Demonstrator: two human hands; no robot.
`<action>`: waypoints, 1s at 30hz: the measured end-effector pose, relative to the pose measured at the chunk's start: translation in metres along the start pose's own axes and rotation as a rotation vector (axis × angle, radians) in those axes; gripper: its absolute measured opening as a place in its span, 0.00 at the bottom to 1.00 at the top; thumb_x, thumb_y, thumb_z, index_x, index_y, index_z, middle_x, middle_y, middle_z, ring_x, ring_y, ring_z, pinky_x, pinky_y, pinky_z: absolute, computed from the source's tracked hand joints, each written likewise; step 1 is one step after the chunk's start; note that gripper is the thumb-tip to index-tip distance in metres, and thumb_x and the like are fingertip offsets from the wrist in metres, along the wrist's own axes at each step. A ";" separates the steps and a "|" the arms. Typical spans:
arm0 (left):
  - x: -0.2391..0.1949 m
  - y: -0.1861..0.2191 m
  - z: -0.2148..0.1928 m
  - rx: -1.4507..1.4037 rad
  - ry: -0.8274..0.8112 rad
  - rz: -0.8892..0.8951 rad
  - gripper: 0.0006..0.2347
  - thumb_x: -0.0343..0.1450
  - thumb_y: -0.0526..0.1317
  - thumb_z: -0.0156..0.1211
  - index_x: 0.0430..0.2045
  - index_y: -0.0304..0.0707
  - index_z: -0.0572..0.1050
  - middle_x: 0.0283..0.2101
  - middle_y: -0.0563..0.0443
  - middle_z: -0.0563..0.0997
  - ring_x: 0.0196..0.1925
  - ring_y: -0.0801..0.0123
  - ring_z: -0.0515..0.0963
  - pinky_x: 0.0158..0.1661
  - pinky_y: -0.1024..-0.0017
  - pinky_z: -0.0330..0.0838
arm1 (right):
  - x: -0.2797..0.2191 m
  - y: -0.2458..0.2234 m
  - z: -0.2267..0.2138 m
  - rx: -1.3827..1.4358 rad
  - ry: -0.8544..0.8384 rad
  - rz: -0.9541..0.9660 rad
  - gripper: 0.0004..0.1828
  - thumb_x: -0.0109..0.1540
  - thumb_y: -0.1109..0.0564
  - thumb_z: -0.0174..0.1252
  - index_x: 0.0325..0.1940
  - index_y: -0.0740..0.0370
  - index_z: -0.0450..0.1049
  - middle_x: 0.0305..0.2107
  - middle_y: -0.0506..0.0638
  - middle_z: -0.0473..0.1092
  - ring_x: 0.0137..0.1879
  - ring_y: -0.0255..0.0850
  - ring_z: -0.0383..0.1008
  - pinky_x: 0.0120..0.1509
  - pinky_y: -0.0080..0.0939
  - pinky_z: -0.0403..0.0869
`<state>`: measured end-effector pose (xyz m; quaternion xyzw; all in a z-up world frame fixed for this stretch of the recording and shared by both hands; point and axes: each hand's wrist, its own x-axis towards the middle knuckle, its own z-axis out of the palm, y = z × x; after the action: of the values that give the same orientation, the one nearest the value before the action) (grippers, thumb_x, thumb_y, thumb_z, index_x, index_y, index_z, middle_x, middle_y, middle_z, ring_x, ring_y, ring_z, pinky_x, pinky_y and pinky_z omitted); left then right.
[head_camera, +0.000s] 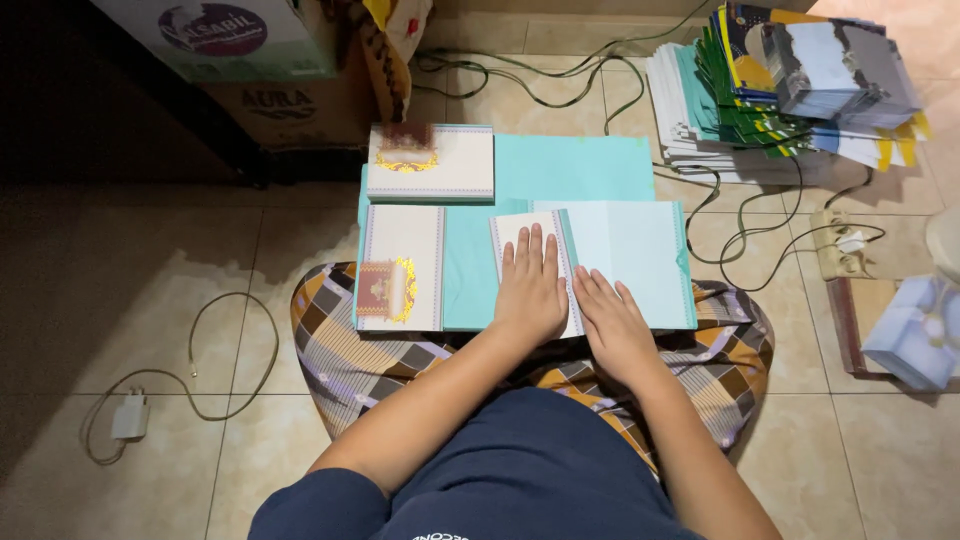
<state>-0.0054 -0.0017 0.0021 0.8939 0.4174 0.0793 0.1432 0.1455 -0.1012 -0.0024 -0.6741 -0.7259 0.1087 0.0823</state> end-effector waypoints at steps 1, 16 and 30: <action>0.001 0.000 0.002 0.001 -0.001 0.001 0.30 0.75 0.46 0.34 0.72 0.26 0.49 0.76 0.26 0.47 0.79 0.38 0.43 0.72 0.43 0.36 | 0.009 0.003 0.001 0.003 -0.007 0.016 0.30 0.70 0.54 0.41 0.78 0.52 0.53 0.76 0.46 0.49 0.80 0.45 0.47 0.81 0.56 0.44; 0.010 0.005 0.004 0.108 -0.071 -0.026 0.30 0.75 0.48 0.32 0.73 0.30 0.47 0.76 0.26 0.45 0.79 0.35 0.41 0.71 0.42 0.36 | 0.042 -0.005 -0.008 -0.050 0.068 0.056 0.29 0.71 0.54 0.37 0.78 0.57 0.53 0.75 0.52 0.51 0.80 0.47 0.48 0.81 0.57 0.45; 0.017 0.006 -0.004 0.091 -0.091 -0.024 0.29 0.76 0.45 0.30 0.73 0.26 0.47 0.77 0.31 0.45 0.80 0.43 0.41 0.73 0.45 0.34 | 0.066 0.008 -0.010 0.002 0.037 0.095 0.29 0.71 0.54 0.38 0.78 0.58 0.54 0.76 0.52 0.51 0.80 0.49 0.47 0.81 0.58 0.45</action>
<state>0.0083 0.0086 0.0085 0.8972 0.4242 0.0177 0.1220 0.1505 -0.0343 0.0038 -0.7096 -0.6914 0.1006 0.0912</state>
